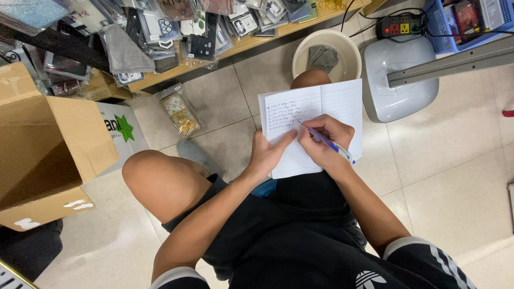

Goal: The person holds a stack of packaged phone cases, writes in a notebook with a pen, and places the items into a cardboard box.

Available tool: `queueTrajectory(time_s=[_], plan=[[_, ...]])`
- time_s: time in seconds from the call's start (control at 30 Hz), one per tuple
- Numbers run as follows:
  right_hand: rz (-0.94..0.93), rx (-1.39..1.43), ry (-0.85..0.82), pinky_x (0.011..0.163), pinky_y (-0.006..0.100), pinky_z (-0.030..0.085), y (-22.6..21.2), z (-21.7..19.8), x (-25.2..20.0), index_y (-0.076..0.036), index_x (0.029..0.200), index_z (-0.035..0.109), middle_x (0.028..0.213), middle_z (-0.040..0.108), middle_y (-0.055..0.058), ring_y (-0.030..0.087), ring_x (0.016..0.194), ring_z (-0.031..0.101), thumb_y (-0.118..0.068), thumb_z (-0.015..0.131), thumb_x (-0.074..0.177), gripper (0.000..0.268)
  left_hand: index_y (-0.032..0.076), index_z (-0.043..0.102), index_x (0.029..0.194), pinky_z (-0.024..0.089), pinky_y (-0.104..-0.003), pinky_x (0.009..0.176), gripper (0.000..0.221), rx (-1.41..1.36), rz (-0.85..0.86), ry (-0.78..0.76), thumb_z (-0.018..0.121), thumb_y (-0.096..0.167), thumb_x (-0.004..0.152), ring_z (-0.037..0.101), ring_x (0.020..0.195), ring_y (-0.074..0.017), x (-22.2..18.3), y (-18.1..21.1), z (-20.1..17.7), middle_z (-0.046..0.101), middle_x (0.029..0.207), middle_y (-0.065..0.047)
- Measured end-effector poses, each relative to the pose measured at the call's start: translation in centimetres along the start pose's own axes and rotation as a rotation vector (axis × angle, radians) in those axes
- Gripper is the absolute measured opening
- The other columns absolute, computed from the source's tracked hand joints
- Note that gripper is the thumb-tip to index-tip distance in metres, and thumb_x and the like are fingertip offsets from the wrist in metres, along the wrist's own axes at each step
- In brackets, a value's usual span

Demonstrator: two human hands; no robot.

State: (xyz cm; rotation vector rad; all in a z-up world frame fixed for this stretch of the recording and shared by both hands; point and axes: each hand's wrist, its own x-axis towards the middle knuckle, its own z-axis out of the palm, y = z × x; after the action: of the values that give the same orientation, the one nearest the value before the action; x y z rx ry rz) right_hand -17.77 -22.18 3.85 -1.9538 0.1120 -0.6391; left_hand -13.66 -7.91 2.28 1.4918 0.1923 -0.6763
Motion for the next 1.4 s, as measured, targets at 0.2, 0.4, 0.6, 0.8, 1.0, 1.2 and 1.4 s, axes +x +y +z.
queueTrajectory(time_s=[0.2, 0.4, 0.6, 0.8, 1.0, 1.2, 1.4], plan=[[-0.056, -0.002, -0.023, 0.041, 0.025, 0.043, -0.8, 0.2, 0.5, 0.001, 0.078, 0.074, 0.055, 0.062, 0.01, 0.013, 0.042, 0.053, 0.01, 0.078, 0.077, 0.01, 0.001, 0.078, 0.09, 0.054, -0.041, 0.065, 0.042, 0.016, -0.062, 0.026, 0.091, 0.038, 0.075, 0.073, 0.073, -0.0255, 0.3, -0.4, 0.4, 0.073, 0.075, -0.016], [-0.08, -0.048, -0.026, 0.04, 0.029, 0.043, -1.1, 0.5, 0.3, 0.001, 0.08, 0.072, 0.057, 0.062, 0.013, 0.019, 0.041, 0.056, 0.008, 0.077, 0.079, 0.009, -0.002, 0.079, 0.09, 0.054, -0.037, 0.064, 0.032, -0.017, 0.04, 0.04, 0.087, 0.028, 0.079, 0.07, 0.078, -0.0188, -0.5, 0.5, 0.3, 0.074, 0.075, -0.018], [-0.087, -0.062, -0.032, 0.039, 0.028, 0.043, -1.1, 0.5, 0.2, 0.001, 0.079, 0.071, 0.056, 0.061, 0.012, 0.019, 0.04, 0.056, 0.008, 0.075, 0.081, 0.008, -0.002, 0.079, 0.089, 0.056, -0.037, 0.064, 0.032, -0.022, 0.059, 0.026, 0.087, 0.027, 0.08, 0.07, 0.078, -0.0194, -0.7, 0.7, 0.0, 0.075, 0.077, -0.019], [-0.098, -0.056, -0.04, 0.039, 0.029, 0.042, -1.0, 0.5, 0.2, 0.002, 0.079, 0.07, 0.056, 0.061, 0.013, 0.021, 0.041, 0.057, 0.009, 0.075, 0.082, 0.009, -0.005, 0.078, 0.088, 0.054, -0.044, 0.066, 0.039, -0.018, 0.068, 0.031, 0.087, 0.031, 0.078, 0.075, 0.076, -0.0263, -0.6, 0.3, 0.0, 0.073, 0.074, -0.022], [-0.101, -0.043, -0.041, 0.039, 0.029, 0.042, -1.0, 0.6, 0.2, 0.001, 0.079, 0.07, 0.056, 0.061, 0.012, 0.02, 0.042, 0.058, 0.009, 0.075, 0.081, 0.009, -0.003, 0.079, 0.09, 0.054, -0.035, 0.062, 0.028, -0.026, 0.121, 0.026, 0.086, 0.023, 0.082, 0.069, 0.078, -0.0195, -0.3, -0.5, 0.0, 0.075, 0.077, -0.02], [-0.099, -0.054, -0.04, 0.039, 0.028, 0.042, -1.3, 0.7, 0.4, 0.001, 0.078, 0.07, 0.055, 0.06, 0.011, 0.02, 0.041, 0.057, 0.008, 0.075, 0.082, 0.01, -0.003, 0.078, 0.086, 0.055, -0.038, 0.064, 0.034, 0.024, 0.039, 0.027, 0.085, 0.03, 0.079, 0.073, 0.074, -0.0229, -0.4, 0.5, 0.0, 0.073, 0.073, -0.018], [-0.099, -0.07, -0.036, 0.04, 0.028, 0.043, -1.0, 0.7, 0.2, 0.001, 0.076, 0.069, 0.054, 0.06, 0.011, 0.02, 0.042, 0.056, 0.01, 0.075, 0.081, 0.012, -0.001, 0.078, 0.084, 0.055, -0.039, 0.063, 0.032, 0.033, 0.02, 0.035, 0.086, 0.029, 0.077, 0.074, 0.073, -0.0229, -0.6, 1.1, -0.1, 0.072, 0.071, -0.019]])
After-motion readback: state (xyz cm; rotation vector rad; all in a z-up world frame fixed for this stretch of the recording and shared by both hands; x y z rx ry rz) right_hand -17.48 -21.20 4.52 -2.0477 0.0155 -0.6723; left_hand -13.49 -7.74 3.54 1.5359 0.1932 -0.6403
